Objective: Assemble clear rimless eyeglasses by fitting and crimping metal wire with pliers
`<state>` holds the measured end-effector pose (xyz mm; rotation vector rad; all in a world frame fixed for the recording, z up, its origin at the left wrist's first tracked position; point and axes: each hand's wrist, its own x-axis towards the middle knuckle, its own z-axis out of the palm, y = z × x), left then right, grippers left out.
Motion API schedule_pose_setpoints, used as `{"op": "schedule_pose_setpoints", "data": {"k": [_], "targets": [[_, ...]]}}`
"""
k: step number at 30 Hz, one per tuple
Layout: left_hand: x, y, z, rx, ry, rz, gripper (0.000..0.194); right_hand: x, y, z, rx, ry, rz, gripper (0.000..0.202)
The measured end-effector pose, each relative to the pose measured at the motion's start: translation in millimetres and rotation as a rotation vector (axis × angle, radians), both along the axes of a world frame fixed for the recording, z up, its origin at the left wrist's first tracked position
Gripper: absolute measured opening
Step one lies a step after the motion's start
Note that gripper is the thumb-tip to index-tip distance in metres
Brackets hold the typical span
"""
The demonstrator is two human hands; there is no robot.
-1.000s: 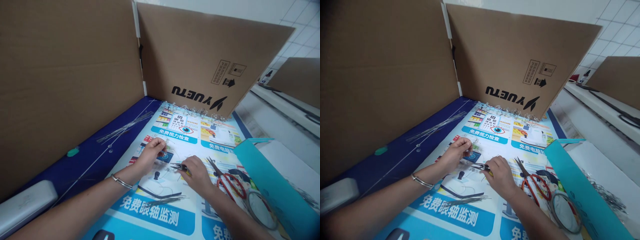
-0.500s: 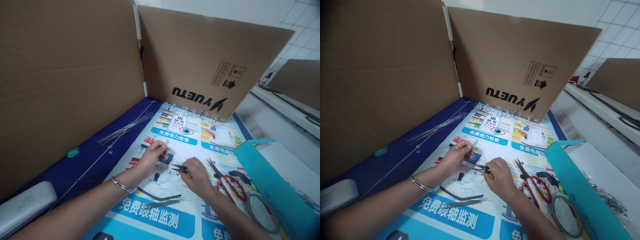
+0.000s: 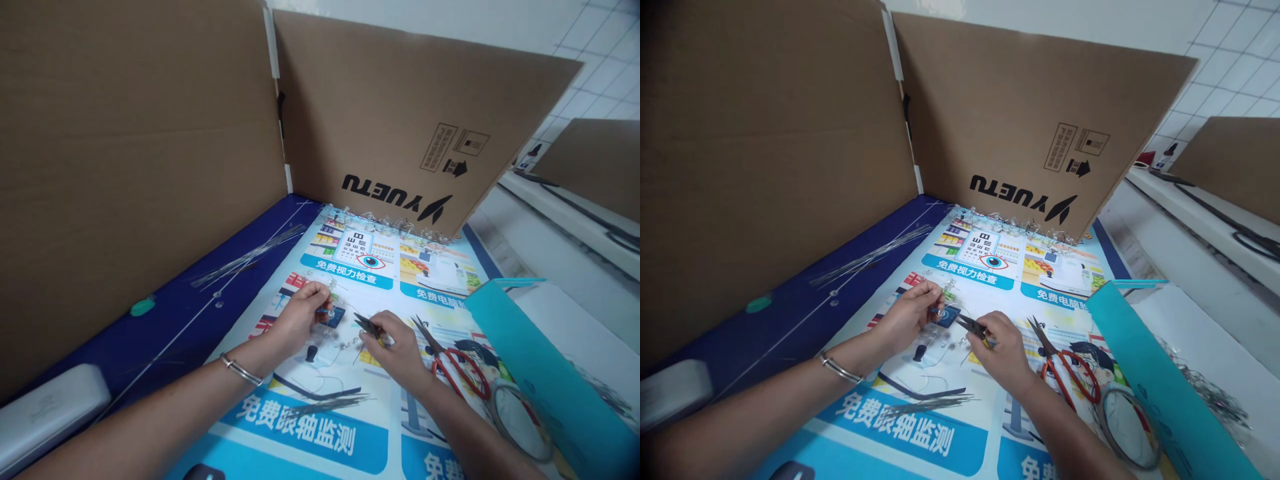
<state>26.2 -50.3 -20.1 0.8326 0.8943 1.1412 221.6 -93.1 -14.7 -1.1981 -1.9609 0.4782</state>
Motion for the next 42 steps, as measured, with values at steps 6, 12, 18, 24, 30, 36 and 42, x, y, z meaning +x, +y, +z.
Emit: {"op": "schedule_pose_setpoints", "data": {"k": [6,12,18,24,30,36,42], "targets": [[-1,1,-0.4,-0.071,-0.067,-0.089,0.019,1,1,-1.3,0.030,0.024,-0.006,0.013],[1,-5,4.8,-0.156,-0.038,-0.363,0.019,2,1,0.6,0.025,0.050,-0.030,0.014],[3,-5,3.9,-0.084,-0.061,-0.239,0.019,2,-1,4.3,-0.165,0.105,-0.086,0.016],[3,-2,1.5,-0.079,-0.115,-0.075,0.017,-3,-1,-0.3,-0.362,0.209,-0.114,0.019],[5,-4,4.9,-0.105,-0.083,-0.149,0.018,-2,-1,-5.9,-0.380,0.313,-0.178,0.019],[3,-4,4.5,-0.079,-0.010,-0.261,0.017,-1,-3,3.4,-0.431,0.295,-0.187,0.018],[6,-3,-0.9,-0.019,0.043,-0.305,0.017,-2,-3,11.6,-0.487,0.255,-0.151,0.017]]}}
